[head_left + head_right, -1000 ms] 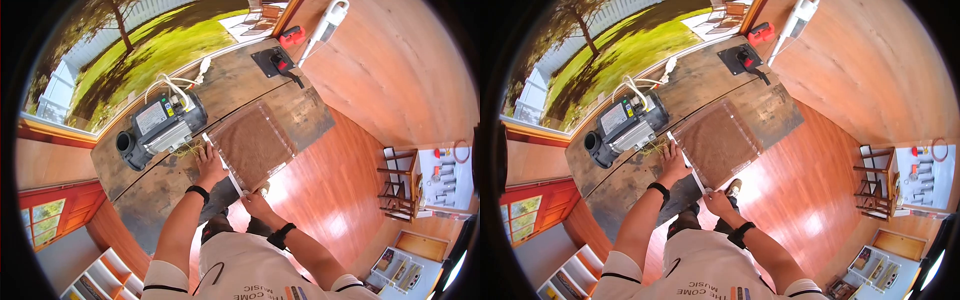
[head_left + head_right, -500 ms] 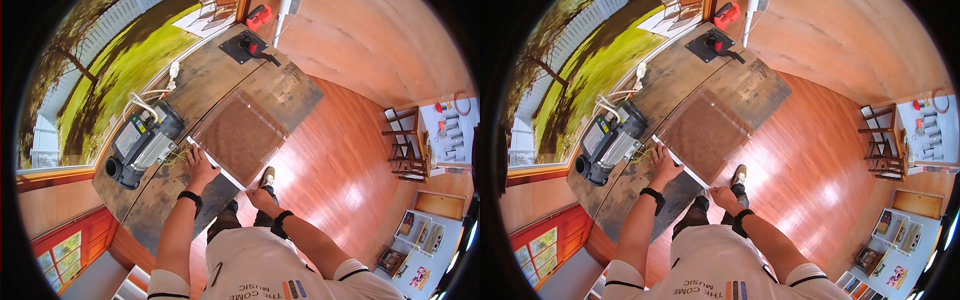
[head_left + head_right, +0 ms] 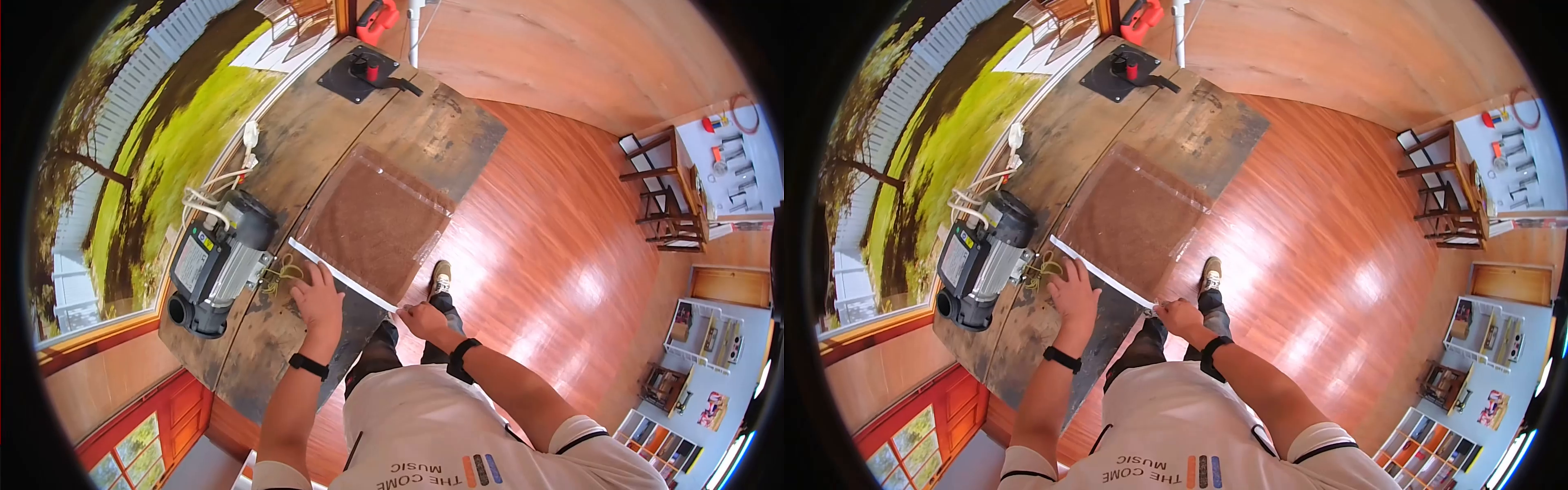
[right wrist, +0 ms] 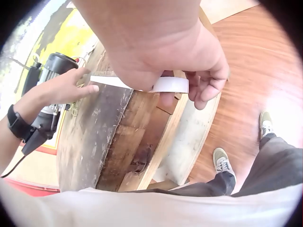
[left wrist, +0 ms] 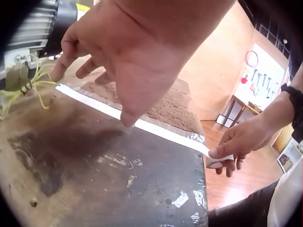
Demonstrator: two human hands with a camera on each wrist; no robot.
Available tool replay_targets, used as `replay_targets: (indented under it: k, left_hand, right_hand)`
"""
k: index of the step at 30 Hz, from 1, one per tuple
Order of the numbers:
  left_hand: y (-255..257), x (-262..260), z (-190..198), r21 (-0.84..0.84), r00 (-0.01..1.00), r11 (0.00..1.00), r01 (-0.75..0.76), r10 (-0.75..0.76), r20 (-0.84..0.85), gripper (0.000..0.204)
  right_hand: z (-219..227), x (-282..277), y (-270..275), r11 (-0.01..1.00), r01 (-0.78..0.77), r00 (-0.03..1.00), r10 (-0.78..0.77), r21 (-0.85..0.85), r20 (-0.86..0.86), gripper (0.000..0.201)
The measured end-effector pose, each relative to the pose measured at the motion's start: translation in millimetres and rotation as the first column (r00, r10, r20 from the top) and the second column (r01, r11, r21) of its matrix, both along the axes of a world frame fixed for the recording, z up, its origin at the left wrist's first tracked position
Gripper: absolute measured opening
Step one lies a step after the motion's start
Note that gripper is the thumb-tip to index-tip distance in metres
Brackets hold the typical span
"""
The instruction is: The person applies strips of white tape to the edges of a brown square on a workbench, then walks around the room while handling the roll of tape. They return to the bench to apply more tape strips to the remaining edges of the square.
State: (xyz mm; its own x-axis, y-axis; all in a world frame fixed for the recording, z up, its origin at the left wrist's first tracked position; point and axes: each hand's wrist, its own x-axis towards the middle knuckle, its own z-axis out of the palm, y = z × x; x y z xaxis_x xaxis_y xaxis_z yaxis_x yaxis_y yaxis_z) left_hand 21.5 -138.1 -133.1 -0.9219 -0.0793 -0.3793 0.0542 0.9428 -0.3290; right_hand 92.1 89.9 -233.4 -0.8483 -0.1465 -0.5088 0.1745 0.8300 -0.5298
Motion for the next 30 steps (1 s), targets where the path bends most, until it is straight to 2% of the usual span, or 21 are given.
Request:
replay_targets:
  k: [2, 3, 5, 6, 8, 9, 10, 13, 17, 19, 20, 22, 23, 24, 25, 28, 30]
  left_hand:
    - [0, 4, 14, -0.122, 0.957, 0.978, 0.171, -0.195, -0.217, 0.073]
    - [6, 1, 15, -0.129, 0.955, 0.976, 0.177, -0.202, -0.218, 0.073]
    - [24, -5, 17, 0.108, 0.989, 0.992, 0.060, -0.074, 0.130, 0.054]
    - [26, 5, -7, 0.232, 0.986, 0.960, 0.159, -0.166, 0.011, 0.041]
    - [41, 9, -29, 0.358, 0.973, 0.917, 0.174, -0.217, 0.081, 0.035]
    - [45, 10, -41, 0.432, 0.977, 0.887, 0.163, -0.207, 0.056, 0.039]
    - [46, 7, -47, 0.427, 0.979, 0.890, 0.158, -0.199, 0.051, 0.039]
    - [47, -1, -53, 0.516, 0.964, 0.855, 0.054, -0.180, 0.197, 0.039]
    - [46, -2, -50, 0.542, 0.969, 0.839, 0.048, -0.171, 0.179, 0.039]
    - [45, -5, -44, 0.538, 0.955, 0.843, 0.015, -0.172, 0.243, 0.031]
    - [39, -6, -45, 0.528, 0.960, 0.849, 0.016, -0.160, 0.230, 0.031]
    - [25, -8, -41, 0.666, 0.993, 0.737, -0.115, 0.085, 0.077, 0.025]
    - [9, -10, -41, 0.685, 0.984, 0.712, -0.155, 0.172, 0.044, 0.026]
    - [-8, -14, -47, 0.658, 0.955, 0.749, -0.083, 0.249, -0.163, 0.029]
    - [-21, -17, -53, 0.616, 0.878, 0.787, -0.027, 0.314, -0.362, 0.034]
    - [-47, -25, -67, 0.584, 0.885, 0.812, -0.025, 0.289, -0.365, 0.044]
    - [-55, -32, -74, 0.604, 0.877, 0.795, -0.045, 0.322, -0.358, 0.045]
  right_hand:
    - [4, -1, 0, 0.999, -0.032, 0.999, 0.031, 0.022, 0.030, 0.047]
    - [1, -1, 0, 1.000, -0.026, 0.999, 0.025, 0.015, 0.027, 0.047]
    - [-6, 1, 1, 1.000, -0.015, 0.999, 0.015, 0.010, 0.037, 0.047]
    - [-2, -3, 0, 1.000, -0.019, 0.999, 0.019, -0.001, 0.031, 0.047]
    - [15, -11, -1, 0.999, -0.022, 0.955, 0.008, 0.043, 0.296, 0.050]
    - [21, -13, -1, 0.999, -0.030, 0.956, 0.017, 0.042, 0.292, 0.050]
    - [17, -12, 0, 0.999, -0.038, 0.958, 0.026, 0.038, 0.286, 0.050]
    - [19, -12, 2, 0.997, -0.057, 0.969, 0.043, 0.050, 0.245, 0.051]
    - [18, -11, 1, 0.996, -0.080, 0.962, 0.067, 0.039, 0.266, 0.050]
    - [16, -10, 2, 0.994, -0.100, 0.964, 0.089, 0.033, 0.251, 0.049]
    - [17, -10, 3, 0.994, -0.102, 0.961, 0.091, 0.028, 0.262, 0.049]
    - [18, -18, 4, 0.995, -0.099, 0.959, 0.091, 0.016, 0.268, 0.049]
    - [18, -18, 5, 0.991, -0.128, 0.961, 0.117, 0.027, 0.252, 0.050]
    - [19, -15, 5, 0.987, -0.158, 0.959, 0.144, 0.040, 0.243, 0.051]
    - [21, -12, 4, 0.986, -0.161, 0.957, 0.147, 0.038, 0.248, 0.051]
    - [28, -15, 4, 0.994, -0.104, 0.963, 0.093, 0.032, 0.254, 0.050]
    - [31, -18, 4, 0.991, -0.132, 0.960, 0.122, 0.020, 0.252, 0.050]
